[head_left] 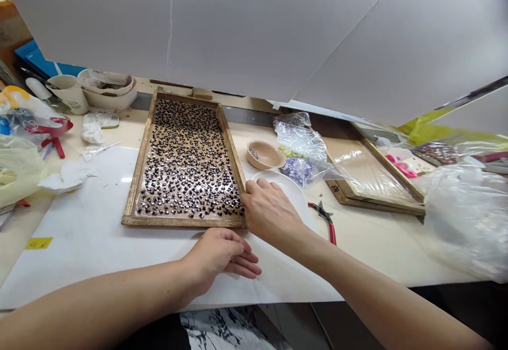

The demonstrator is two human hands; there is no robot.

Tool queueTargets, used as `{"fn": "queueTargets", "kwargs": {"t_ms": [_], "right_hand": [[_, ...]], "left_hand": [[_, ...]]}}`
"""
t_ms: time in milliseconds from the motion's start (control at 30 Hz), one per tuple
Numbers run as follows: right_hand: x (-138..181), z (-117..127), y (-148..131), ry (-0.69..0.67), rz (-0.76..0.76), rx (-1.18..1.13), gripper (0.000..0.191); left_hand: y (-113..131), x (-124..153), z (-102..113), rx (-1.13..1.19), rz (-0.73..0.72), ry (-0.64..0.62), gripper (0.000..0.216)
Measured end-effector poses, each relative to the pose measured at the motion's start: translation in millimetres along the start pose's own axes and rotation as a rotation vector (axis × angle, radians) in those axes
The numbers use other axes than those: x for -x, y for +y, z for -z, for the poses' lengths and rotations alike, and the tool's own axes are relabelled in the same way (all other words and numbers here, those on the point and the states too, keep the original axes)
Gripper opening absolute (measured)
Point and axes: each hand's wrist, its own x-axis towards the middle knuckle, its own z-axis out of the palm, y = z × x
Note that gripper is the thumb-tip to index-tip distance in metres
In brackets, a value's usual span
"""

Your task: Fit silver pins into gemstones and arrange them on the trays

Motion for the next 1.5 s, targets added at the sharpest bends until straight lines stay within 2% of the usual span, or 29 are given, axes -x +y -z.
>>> {"fn": "queueTargets", "kwargs": {"t_ms": [267, 633, 1167, 1367, 1500], "right_hand": [[-1, -2, 1, -0.014, -0.005, -0.002, 0.021], [-4, 8, -7, -0.098, -0.015, 0.028, 0.022], [-3, 11, -12, -0.125, -0.007, 0.077, 0.023], [9, 13, -2, -0.057, -0.019, 0.031, 0.021], [27, 9, 15, 0.094, -0.040, -0.093, 0.021]], "left_hand": [[1, 0, 0, 0.002, 0.005, 0.008, 0.013], [-2, -1, 0, 0.004, 0.000, -0.002, 0.010], [-1, 1, 0, 0.008, -0.010, 0.004, 0.011], [-2, 2, 0, 0.013, -0.028, -0.012, 0.008], [-2, 5, 0, 0.002, -0.048, -0.029, 0.012]]}}
